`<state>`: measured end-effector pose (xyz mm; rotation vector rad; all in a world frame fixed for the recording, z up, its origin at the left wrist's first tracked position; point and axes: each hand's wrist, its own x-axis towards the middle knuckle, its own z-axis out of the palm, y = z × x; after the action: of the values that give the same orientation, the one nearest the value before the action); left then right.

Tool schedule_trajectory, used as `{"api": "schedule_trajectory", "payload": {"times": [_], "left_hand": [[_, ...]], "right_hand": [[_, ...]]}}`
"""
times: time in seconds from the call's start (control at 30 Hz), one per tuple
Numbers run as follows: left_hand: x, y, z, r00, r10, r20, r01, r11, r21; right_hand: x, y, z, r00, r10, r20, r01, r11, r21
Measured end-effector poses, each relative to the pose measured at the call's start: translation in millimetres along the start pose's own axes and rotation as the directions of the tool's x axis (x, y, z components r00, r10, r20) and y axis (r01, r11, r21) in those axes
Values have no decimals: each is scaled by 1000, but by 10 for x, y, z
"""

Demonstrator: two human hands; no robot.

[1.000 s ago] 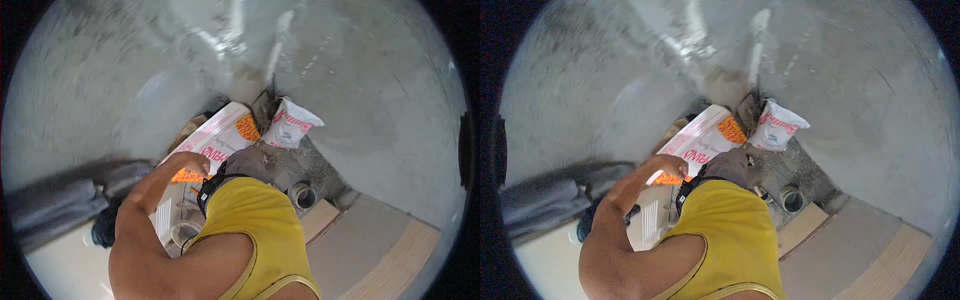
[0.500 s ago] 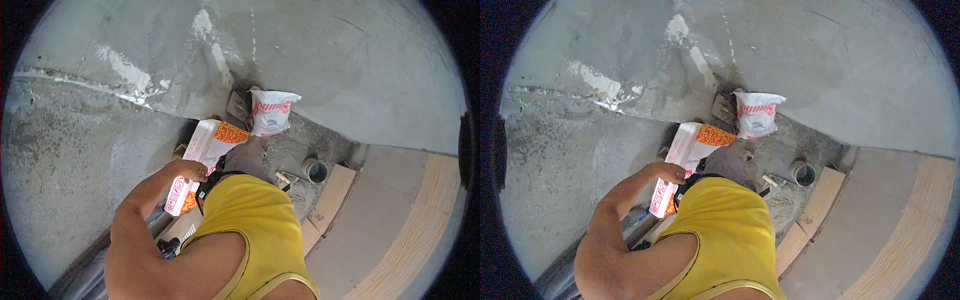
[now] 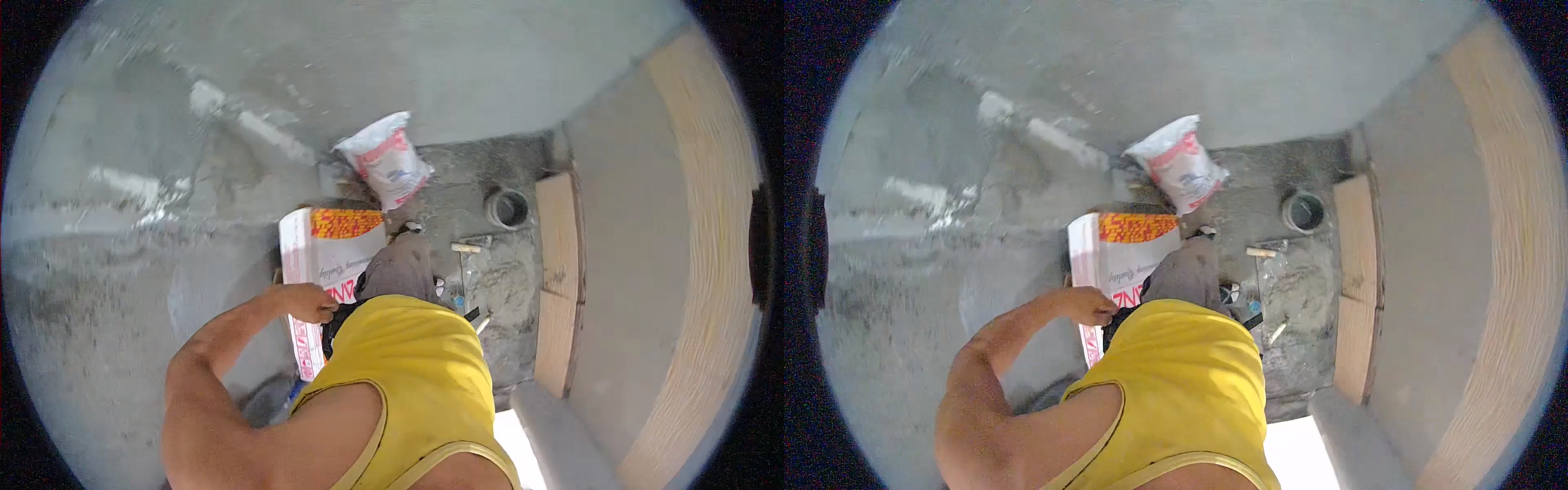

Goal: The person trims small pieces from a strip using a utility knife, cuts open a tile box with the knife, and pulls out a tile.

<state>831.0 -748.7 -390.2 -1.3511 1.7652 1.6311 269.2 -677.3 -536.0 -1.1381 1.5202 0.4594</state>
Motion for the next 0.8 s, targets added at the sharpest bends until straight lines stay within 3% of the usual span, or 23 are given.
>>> {"api": "schedule_trajectory", "payload": {"times": [0.03,0.2,0.33,0.5,0.63,0.8], "left_hand": [[-13,141,-128,1000,18,2,-18,998,-60],[181,523,-633,977,131,168,-161,971,176],[263,632,-948,965,168,201,-215,946,241],[291,799,-1349,945,67,319,-179,925,335],[331,970,-1815,954,50,294,-182,878,443],[645,1064,-2655,899,-70,433,-181,840,512]], "right_hand": [[-94,58,146,1000,20,-21,-18,998,56],[-475,184,850,990,110,-86,-82,957,280],[-706,88,1446,973,199,-114,-126,881,457],[-998,-264,2113,950,301,-86,-181,751,635],[-1188,-799,2548,935,353,-44,-206,640,740],[-1441,-1759,2803,949,309,66,-232,538,811]]}}
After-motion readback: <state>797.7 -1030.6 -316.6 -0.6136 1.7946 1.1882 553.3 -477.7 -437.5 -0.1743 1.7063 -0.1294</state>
